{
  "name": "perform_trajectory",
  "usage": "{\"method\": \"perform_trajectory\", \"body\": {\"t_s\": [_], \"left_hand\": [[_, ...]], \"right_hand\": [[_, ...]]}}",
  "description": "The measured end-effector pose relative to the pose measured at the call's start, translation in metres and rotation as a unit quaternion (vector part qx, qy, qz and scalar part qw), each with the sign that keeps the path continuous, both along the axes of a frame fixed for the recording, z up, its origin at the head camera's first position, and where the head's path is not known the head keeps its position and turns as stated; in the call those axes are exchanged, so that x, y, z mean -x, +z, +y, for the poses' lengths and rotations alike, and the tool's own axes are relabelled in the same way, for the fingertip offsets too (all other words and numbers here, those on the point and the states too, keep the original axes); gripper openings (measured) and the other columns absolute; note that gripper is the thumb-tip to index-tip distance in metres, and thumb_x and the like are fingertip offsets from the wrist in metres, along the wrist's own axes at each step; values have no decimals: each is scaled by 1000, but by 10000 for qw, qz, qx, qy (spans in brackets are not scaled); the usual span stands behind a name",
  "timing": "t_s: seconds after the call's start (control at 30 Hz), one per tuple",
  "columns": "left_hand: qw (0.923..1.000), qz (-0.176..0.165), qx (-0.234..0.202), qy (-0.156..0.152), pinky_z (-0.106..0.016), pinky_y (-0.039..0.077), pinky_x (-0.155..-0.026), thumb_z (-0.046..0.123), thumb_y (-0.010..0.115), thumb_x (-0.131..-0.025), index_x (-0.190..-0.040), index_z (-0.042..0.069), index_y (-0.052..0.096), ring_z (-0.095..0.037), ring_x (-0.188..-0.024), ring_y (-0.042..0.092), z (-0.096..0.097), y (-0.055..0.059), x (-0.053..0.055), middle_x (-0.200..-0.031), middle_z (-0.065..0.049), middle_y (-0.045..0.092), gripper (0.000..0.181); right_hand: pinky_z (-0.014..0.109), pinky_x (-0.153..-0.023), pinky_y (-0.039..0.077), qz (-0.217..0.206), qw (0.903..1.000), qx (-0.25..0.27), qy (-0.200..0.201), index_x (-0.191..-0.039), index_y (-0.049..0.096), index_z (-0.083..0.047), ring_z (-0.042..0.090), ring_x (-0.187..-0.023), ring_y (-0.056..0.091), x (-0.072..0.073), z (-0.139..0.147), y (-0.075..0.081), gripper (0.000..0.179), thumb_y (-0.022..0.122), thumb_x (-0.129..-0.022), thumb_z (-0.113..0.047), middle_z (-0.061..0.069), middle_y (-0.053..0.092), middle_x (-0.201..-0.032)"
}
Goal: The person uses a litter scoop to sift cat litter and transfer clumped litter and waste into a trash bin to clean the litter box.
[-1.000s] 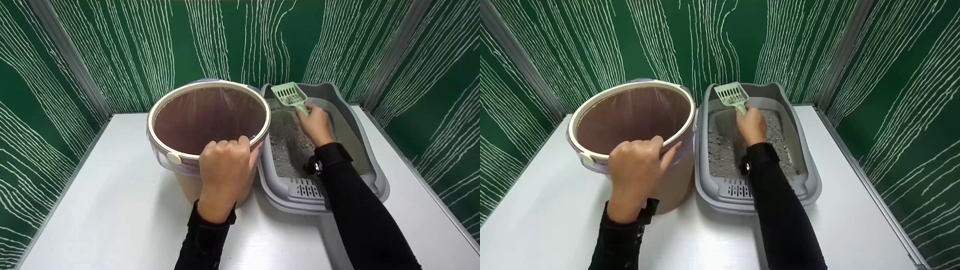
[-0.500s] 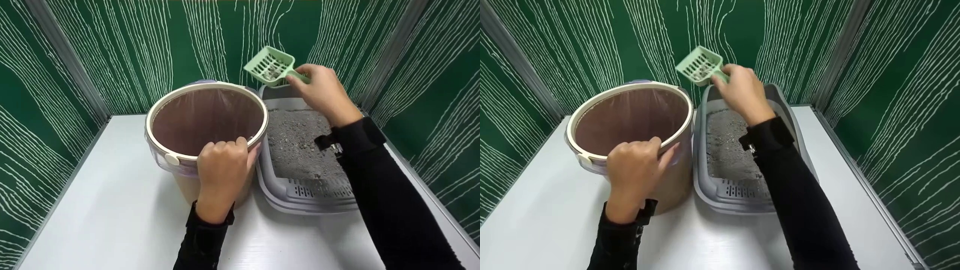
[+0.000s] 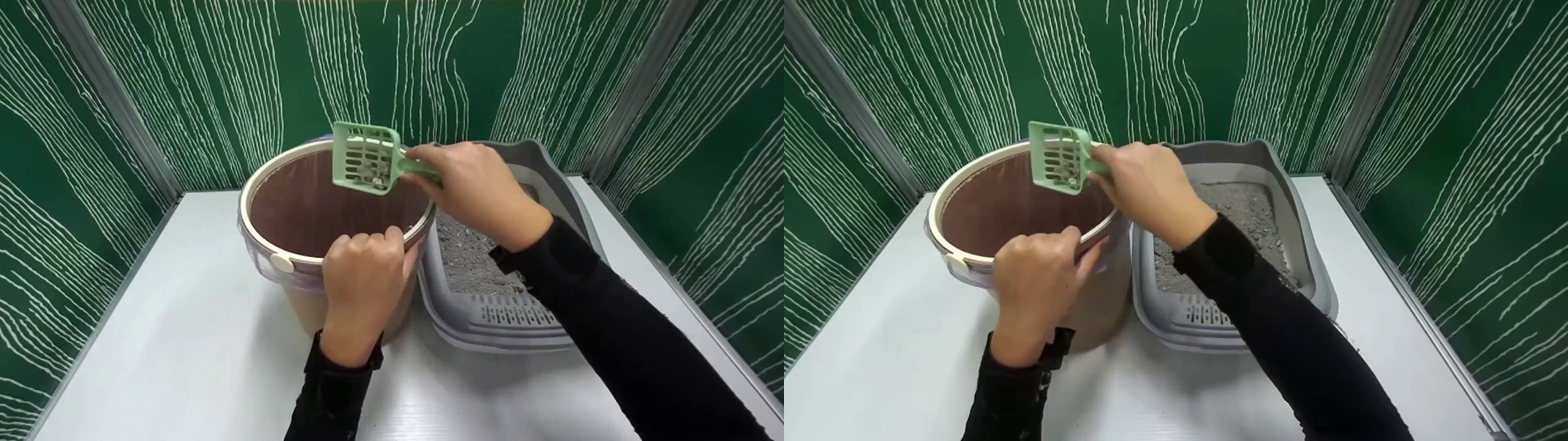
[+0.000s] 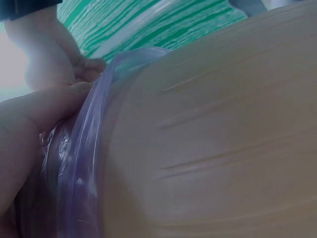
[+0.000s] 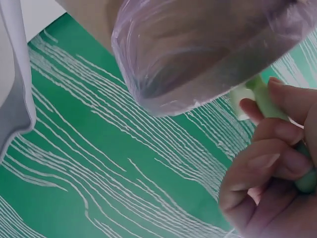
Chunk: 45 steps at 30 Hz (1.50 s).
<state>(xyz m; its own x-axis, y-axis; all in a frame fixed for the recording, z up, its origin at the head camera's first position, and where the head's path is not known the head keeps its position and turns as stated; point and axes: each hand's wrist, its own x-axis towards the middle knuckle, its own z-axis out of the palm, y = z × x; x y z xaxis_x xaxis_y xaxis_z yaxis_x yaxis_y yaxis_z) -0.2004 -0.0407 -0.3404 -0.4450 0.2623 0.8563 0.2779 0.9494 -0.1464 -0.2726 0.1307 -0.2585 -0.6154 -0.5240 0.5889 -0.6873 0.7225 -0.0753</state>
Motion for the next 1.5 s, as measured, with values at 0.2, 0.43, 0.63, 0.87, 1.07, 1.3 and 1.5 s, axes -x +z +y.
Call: {"method": "perform_trajectory", "body": {"t_s": [0.2,0.43,0.63,0.87,1.07,1.3,1.5], "left_hand": [[9999,21,76,102,-34,42,-49,46,91,-81,-64,15,61,-20,-46,58,1,-2,1,-54,1,60,46],[9998,184,18,70,-35,41,-49,45,93,-76,-63,15,61,-22,-46,58,2,-3,1,-53,0,60,45],[9999,159,-13,14,-35,41,-48,43,93,-77,-63,15,61,-22,-45,57,3,-4,1,-52,0,58,45],[9999,109,-55,-28,-36,41,-49,45,90,-82,-64,15,61,-23,-46,58,3,-3,1,-53,0,60,46],[9999,60,-102,-71,-36,41,-48,45,89,-84,-64,14,60,-23,-45,57,2,-2,1,-53,-1,60,47],[9999,-72,-37,-81,-35,40,-48,46,89,-84,-64,15,58,-22,-45,56,1,-3,-1,-52,-1,58,49],[9999,10,-68,-98,-35,40,-48,44,90,-84,-64,14,57,-22,-45,56,0,-1,-1,-52,-1,58,49]], "right_hand": [[42,-49,46,1425,9859,-601,640,-114,78,-7,24,-55,58,-3,-6,-3,21,76,-99,-22,9,69,-73],[39,-46,43,1936,9723,-1127,665,-116,80,-13,21,-50,49,-10,-7,0,20,77,-97,-19,6,61,-69],[38,-48,46,1932,9688,-1377,722,-121,80,-14,20,-53,50,-13,-3,5,24,76,-97,-16,6,61,-70],[29,-45,45,1900,9784,-437,691,-122,78,-7,18,-51,58,-13,17,17,26,75,-100,-21,12,75,-79],[37,-61,59,1693,9849,295,192,-121,77,-4,27,-69,74,-17,44,34,27,71,-103,-23,17,80,-102],[20,-74,48,-321,9811,1334,-1366,-130,73,-7,28,-88,74,-26,88,31,39,69,-105,-36,16,78,-116],[19,-65,44,-1573,9600,1422,-1827,-125,76,-6,26,-87,66,-25,122,12,44,72,-101,-43,19,77,-116]]}}
